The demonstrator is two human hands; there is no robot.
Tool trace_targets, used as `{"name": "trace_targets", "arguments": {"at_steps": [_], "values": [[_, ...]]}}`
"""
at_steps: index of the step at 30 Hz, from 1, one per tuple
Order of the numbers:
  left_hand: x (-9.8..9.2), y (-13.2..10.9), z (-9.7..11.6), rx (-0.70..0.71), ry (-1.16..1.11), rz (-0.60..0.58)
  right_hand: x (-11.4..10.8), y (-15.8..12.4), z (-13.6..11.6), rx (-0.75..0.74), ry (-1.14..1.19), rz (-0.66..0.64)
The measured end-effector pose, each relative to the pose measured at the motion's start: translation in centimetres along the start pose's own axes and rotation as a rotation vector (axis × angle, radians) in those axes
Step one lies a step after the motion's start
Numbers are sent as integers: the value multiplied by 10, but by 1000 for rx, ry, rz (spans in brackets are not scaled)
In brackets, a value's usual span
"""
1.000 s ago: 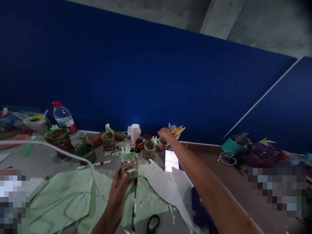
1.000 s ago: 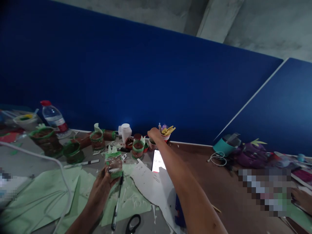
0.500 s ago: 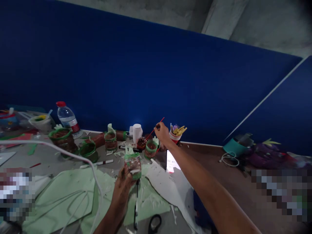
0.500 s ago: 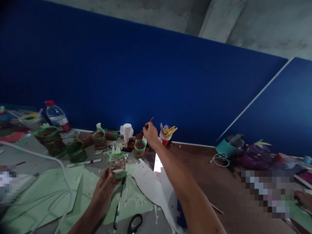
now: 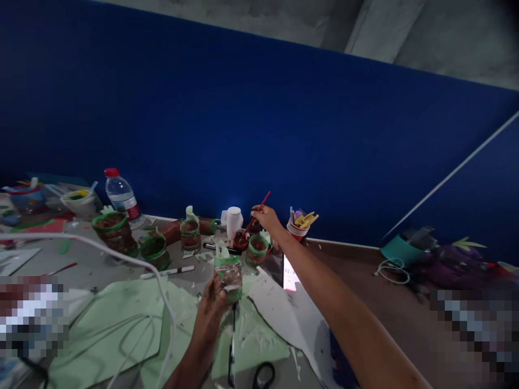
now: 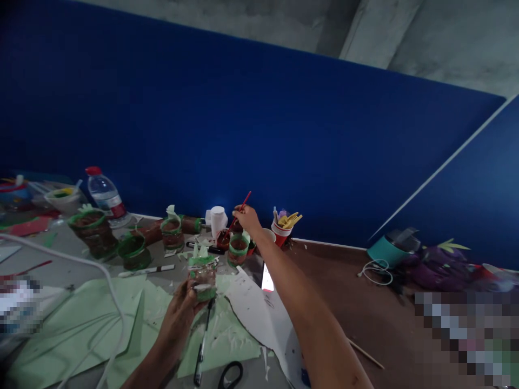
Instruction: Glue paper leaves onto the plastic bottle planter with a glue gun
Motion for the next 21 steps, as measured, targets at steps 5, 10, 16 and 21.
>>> {"name": "trace_targets", "arguments": {"at_steps": [5,10,16,21], "values": [[1,-2,0,20,-17,21,2,2,6,107,24,-138],[6,-3,5,-1,-6,-17,-43,-12,-20,9,199,-75],[7,-2,3,-2,-32,-29,-109,-96,-44,-200,480,71],[6,-5,-7,-33,-46,-27,-119,-174,-12,-194,870,40]]}}
Point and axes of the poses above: each hand's wrist, its own y-axis towards the middle knuckle, its own x-axis out of the palm, z = x × y, the point moved 9 cm from there along y, towards the middle knuckle, and after that the axes turned 7 degrees about x, right-handed, at the moved point
